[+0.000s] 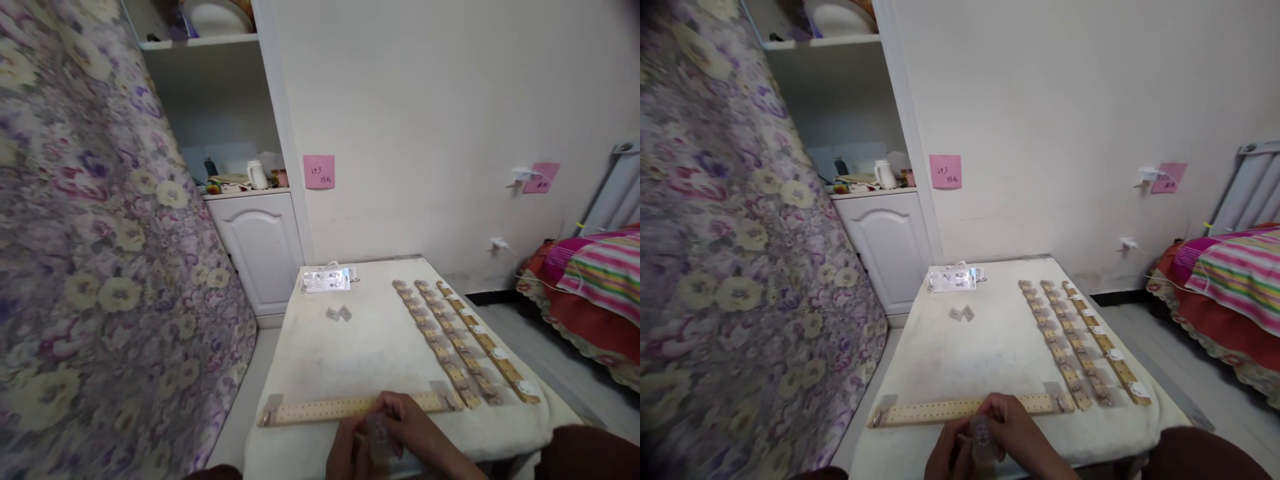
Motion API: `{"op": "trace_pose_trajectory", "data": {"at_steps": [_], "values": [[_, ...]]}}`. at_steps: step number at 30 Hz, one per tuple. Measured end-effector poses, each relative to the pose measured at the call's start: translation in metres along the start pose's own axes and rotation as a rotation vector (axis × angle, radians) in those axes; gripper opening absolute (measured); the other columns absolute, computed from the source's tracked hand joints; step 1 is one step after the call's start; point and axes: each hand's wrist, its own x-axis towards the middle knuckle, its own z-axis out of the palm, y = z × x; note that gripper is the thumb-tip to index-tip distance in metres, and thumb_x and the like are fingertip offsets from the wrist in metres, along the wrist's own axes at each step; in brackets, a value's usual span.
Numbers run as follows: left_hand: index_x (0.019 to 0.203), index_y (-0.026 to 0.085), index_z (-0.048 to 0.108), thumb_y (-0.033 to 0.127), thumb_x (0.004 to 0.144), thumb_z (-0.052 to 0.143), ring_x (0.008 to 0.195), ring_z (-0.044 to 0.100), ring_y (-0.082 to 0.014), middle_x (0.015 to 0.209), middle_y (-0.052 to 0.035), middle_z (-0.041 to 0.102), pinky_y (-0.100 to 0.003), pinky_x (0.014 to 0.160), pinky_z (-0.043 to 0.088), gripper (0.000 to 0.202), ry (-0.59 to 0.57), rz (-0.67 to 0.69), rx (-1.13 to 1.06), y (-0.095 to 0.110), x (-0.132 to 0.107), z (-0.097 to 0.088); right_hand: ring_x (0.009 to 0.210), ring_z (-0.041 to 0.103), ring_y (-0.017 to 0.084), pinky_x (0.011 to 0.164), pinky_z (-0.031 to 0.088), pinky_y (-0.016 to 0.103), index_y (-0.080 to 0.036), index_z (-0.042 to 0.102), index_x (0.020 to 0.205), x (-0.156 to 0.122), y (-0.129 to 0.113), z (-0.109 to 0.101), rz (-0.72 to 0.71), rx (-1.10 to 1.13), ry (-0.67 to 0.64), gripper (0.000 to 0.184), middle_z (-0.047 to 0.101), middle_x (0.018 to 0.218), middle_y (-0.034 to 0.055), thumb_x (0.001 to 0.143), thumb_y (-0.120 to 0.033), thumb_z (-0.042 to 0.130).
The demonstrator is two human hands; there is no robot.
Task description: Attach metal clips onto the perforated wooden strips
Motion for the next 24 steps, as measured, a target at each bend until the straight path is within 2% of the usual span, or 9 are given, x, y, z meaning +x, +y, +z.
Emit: {"op": "trace_pose_trajectory", "data": {"at_steps": [3,7,11,14,17,21,24], "values": [[0.102,0.020,0.059,0.054,0.081,0.045,0.059,0.054,-0.0162,0.071,-0.0032,0.065,-0.026,0.061,0.045,0.043,-0.050,-0.110,-0.046,0.006,-0.003,-0.001,0.036,0.040,0.005,0.034,0.032,0.017,-0.019,0.051,0.071,-0.002,0.008,0.002,-0.005,0.070,-0.007,0.021,0.052,0.051,-0.0081,0.070,-0.037,0.060],[0.103,0.019,0.059,0.057,0.079,0.047,0.065,0.058,-0.0171,0.073,-0.0028,0.067,-0.026,0.063,0.045,0.046,-0.054,-0.189,-0.117,0.015,-0.006,-0.001,0.039,0.037,0.005,0.035,0.030,0.016,-0.019,0.047,0.067,-0.004,0.018,0.003,-0.020,0.071,0.007,0.024,0.047,0.051,-0.0088,0.068,-0.037,0.062],[0.091,0.018,0.061,0.055,0.076,0.054,0.071,0.060,-0.0172,0.077,-0.0032,0.068,-0.026,0.066,0.045,0.040,-0.096,-0.228,-0.276,0.025,-0.005,0.002,0.045,0.038,0.005,0.039,0.030,0.016,-0.019,0.047,0.065,-0.010,0.020,0.003,-0.042,0.023,0.011,0.022,0.044,0.052,-0.0088,0.067,-0.034,0.064],[0.077,0.018,0.058,0.054,0.070,0.062,0.058,0.057,-0.0137,0.064,0.0002,0.064,-0.024,0.057,0.042,0.037,-0.110,-0.320,-0.440,0.029,-0.005,0.006,0.040,0.036,0.005,0.036,0.029,0.017,-0.020,0.046,0.066,-0.013,0.017,0.003,0.015,0.047,-0.019,0.025,0.042,0.050,-0.0100,0.066,-0.037,0.065],[0.071,0.018,0.053,0.057,0.066,0.065,0.042,0.046,-0.0087,0.049,0.0050,0.055,-0.020,0.043,0.034,0.041,-0.103,-0.412,-0.515,0.025,-0.004,0.008,0.035,0.037,0.005,0.035,0.030,0.017,-0.020,0.048,0.068,-0.016,0.017,0.004,0.066,0.121,-0.078,0.029,0.045,0.048,-0.0106,0.064,-0.040,0.067],[0.069,0.019,0.051,0.061,0.062,0.066,0.037,0.043,-0.0071,0.048,0.0061,0.053,-0.019,0.039,0.029,0.045,-0.051,-0.467,-0.536,0.017,-0.004,0.006,0.037,0.043,0.005,0.037,0.029,0.016,-0.018,0.053,0.074,-0.017,0.024,0.004,0.051,0.265,-0.119,0.030,0.053,0.051,-0.0090,0.064,-0.040,0.069],[0.071,0.019,0.051,0.061,0.063,0.065,0.035,0.040,-0.0065,0.046,0.0063,0.053,-0.018,0.038,0.026,0.045,-0.029,-0.453,-0.499,0.016,-0.004,0.002,0.037,0.044,0.004,0.037,0.029,0.015,-0.017,0.054,0.077,-0.017,0.029,0.004,0.062,0.345,-0.115,0.031,0.055,0.054,-0.0082,0.064,-0.040,0.070]]}}
